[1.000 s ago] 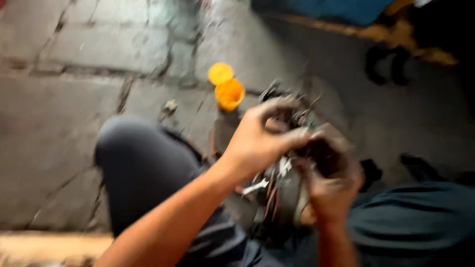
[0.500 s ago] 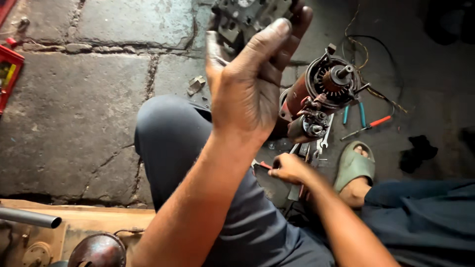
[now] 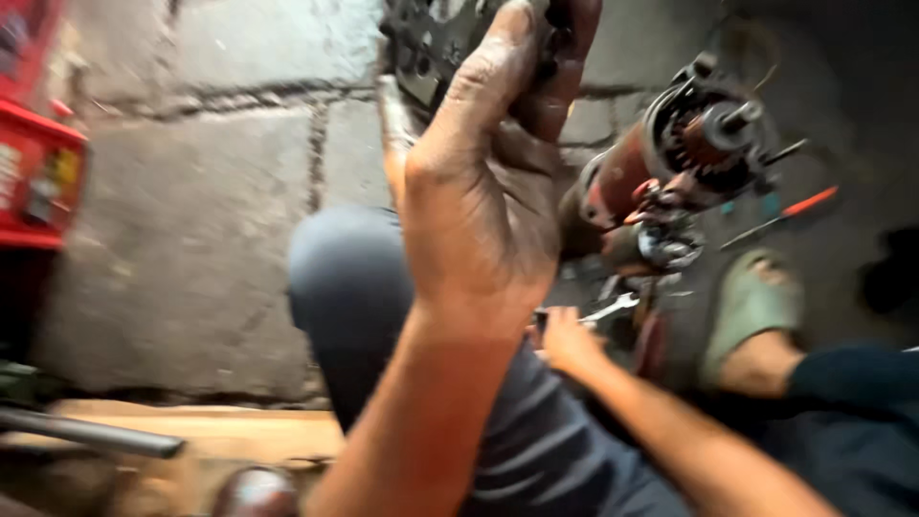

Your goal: The person disassembles and reassembles a starter motor assembly by hand and using pliers to manipulate internal components and wiring.

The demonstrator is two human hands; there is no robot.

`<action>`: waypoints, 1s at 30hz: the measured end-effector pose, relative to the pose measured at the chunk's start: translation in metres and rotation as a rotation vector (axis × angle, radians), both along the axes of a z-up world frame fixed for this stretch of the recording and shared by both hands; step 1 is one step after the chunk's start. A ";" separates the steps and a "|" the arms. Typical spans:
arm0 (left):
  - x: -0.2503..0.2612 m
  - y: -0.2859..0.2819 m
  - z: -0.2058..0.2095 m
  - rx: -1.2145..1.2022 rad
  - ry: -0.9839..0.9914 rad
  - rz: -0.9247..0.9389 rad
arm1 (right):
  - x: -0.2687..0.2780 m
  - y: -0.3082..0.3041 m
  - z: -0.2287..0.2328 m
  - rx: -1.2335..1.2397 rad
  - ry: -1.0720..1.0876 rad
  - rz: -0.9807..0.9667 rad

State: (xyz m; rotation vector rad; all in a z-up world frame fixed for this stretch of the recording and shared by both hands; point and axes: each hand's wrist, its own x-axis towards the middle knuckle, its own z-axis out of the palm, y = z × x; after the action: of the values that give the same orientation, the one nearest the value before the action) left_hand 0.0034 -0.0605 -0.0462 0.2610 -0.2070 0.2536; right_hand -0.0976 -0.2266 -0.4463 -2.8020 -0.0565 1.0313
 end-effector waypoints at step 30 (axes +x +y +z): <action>0.011 -0.021 0.012 0.288 0.540 0.087 | -0.009 -0.001 -0.005 -0.153 -0.066 0.179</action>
State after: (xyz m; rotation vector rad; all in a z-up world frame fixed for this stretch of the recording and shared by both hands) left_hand 0.0143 -0.0819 -0.0339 0.6128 0.3064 0.2308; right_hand -0.1069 -0.2272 -0.4512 -3.0151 -0.2505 1.0203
